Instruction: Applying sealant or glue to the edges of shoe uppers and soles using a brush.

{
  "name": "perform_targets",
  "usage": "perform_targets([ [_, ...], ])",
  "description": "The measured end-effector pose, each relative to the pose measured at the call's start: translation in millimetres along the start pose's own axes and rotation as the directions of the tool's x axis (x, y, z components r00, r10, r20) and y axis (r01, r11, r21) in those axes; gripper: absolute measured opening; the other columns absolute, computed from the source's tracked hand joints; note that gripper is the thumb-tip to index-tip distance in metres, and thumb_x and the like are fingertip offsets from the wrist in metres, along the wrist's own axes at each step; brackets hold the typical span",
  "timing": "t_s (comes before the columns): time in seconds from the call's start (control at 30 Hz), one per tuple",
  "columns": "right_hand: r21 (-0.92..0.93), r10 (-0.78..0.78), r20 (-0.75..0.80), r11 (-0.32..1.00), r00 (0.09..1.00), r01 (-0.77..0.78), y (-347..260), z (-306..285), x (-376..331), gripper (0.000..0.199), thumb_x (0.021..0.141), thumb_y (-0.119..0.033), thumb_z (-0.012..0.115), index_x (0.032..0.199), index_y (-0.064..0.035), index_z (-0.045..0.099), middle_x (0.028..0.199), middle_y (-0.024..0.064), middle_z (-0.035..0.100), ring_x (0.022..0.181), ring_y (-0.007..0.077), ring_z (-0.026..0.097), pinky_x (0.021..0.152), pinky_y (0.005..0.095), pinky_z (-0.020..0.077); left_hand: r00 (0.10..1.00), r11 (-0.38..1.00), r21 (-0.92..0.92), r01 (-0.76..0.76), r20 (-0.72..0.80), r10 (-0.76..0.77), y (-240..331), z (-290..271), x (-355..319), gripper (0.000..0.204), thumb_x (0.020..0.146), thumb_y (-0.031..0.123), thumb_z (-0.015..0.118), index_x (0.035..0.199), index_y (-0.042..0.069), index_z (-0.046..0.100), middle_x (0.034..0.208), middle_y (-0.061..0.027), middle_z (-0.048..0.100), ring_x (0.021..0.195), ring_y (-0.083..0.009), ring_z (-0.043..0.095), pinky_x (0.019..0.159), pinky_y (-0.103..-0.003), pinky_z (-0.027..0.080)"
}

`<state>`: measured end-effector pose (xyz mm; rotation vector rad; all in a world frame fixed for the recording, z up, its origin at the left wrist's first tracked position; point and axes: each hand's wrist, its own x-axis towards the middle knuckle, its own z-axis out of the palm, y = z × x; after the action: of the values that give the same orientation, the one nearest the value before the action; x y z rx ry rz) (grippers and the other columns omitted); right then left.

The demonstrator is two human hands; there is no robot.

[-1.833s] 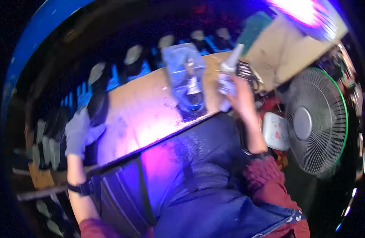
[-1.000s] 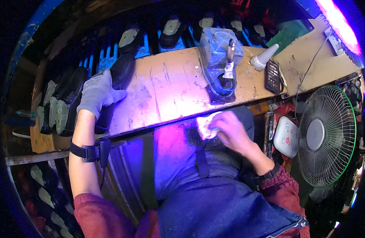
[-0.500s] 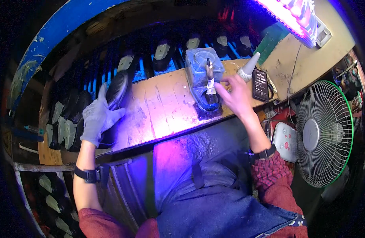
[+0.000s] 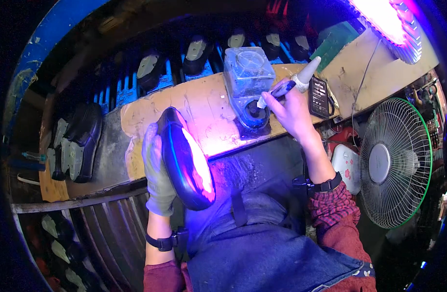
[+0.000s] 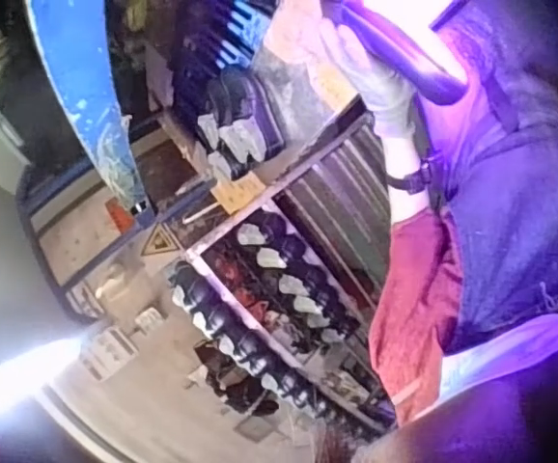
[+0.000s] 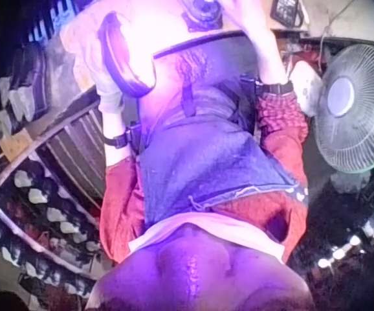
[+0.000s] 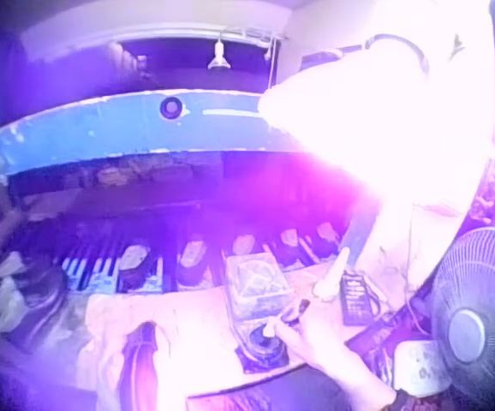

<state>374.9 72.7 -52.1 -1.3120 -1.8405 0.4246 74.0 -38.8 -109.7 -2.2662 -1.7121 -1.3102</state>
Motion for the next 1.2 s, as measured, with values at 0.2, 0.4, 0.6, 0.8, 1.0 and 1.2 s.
perform_targets([
  [0.2, 0.061, -0.008, -0.061, 0.998, 0.998, 0.012, 6, 7, -20, 0.024, 0.082, -0.022, 0.068, 0.082, -0.0011, 0.057, 0.070, 0.0124, 0.060, 0.063, 0.0266, 0.062, 0.058, 0.0341, 0.0471, 0.999, 0.995, -0.096, -0.004, 0.047, 0.009, -6, 5, -11, 0.050, 0.091, 0.022, 0.052, 0.134, 0.002, 0.038, 0.134, -0.0242, 0.042, 0.124, -0.0420, 0.040, 0.104, -0.045, 0.031],
  [0.4, 0.408, 0.185, -0.185, 0.908, 0.965, -0.096, 12, 15, -69, 0.008, 0.091, -0.006, 0.054, 0.091, -0.0009, 0.048, 0.085, 0.0107, 0.062, 0.072, 0.0139, 0.062, 0.061, 0.0248, 0.0535, 0.997, 1.000, -0.022, 0.007, 0.071, -0.006, 16, -4, -39, 0.054, 0.088, 0.037, 0.052, 0.121, -0.005, 0.049, 0.123, -0.0257, 0.049, 0.112, -0.0429, 0.047, 0.098, -0.049, 0.035],
  [0.6, 0.747, 0.107, 0.044, 0.657, 0.993, -0.104, -52, 78, -36, 0.014, 0.089, -0.006, 0.059, 0.086, -0.0028, 0.046, 0.077, 0.0077, 0.058, 0.060, 0.0113, 0.059, 0.050, 0.0232, 0.0473, 0.993, 0.997, -0.039, -0.064, 0.094, 0.067, 24, -12, -56, 0.059, 0.081, 0.043, 0.059, 0.118, -0.003, 0.052, 0.117, -0.0233, 0.050, 0.106, -0.0409, 0.050, 0.091, -0.050, 0.040],
  [0.8, 0.655, 0.255, 0.353, 0.620, 0.900, -0.432, -75, 105, -15, 0.020, 0.090, -0.017, 0.060, 0.086, -0.0043, 0.046, 0.068, 0.0061, 0.060, 0.049, 0.0098, 0.056, 0.044, 0.0213, 0.0424, 0.990, 0.993, -0.066, -0.094, 0.103, 0.100, 13, -7, -61, 0.063, 0.073, 0.045, 0.063, 0.114, -0.002, 0.053, 0.115, -0.0234, 0.050, 0.101, -0.0407, 0.052, 0.088, -0.051, 0.041],
  [1.0, 0.489, 0.253, 0.282, 0.792, 0.925, -0.366, -68, 129, 13, 0.026, 0.087, -0.026, 0.061, 0.080, -0.0029, 0.051, 0.063, 0.0065, 0.061, 0.052, 0.0121, 0.060, 0.050, 0.0286, 0.0472, 0.987, 0.988, -0.118, -0.097, 0.116, 0.111, 12, -5, -64, 0.065, 0.071, 0.046, 0.064, 0.113, -0.002, 0.055, 0.116, -0.0229, 0.050, 0.100, -0.0399, 0.052, 0.087, -0.050, 0.042],
  [1.2, 0.502, 0.264, 0.343, 0.759, 0.901, -0.414, -71, 128, 18, 0.027, 0.085, -0.027, 0.062, 0.081, -0.0013, 0.052, 0.064, 0.0072, 0.062, 0.053, 0.0128, 0.060, 0.050, 0.0289, 0.0469, 0.990, 0.988, -0.100, -0.118, 0.061, 0.125, 11, -4, -68, 0.065, 0.073, 0.048, 0.063, 0.115, -0.001, 0.053, 0.120, -0.0243, 0.049, 0.100, -0.0404, 0.052, 0.086, -0.050, 0.043],
])
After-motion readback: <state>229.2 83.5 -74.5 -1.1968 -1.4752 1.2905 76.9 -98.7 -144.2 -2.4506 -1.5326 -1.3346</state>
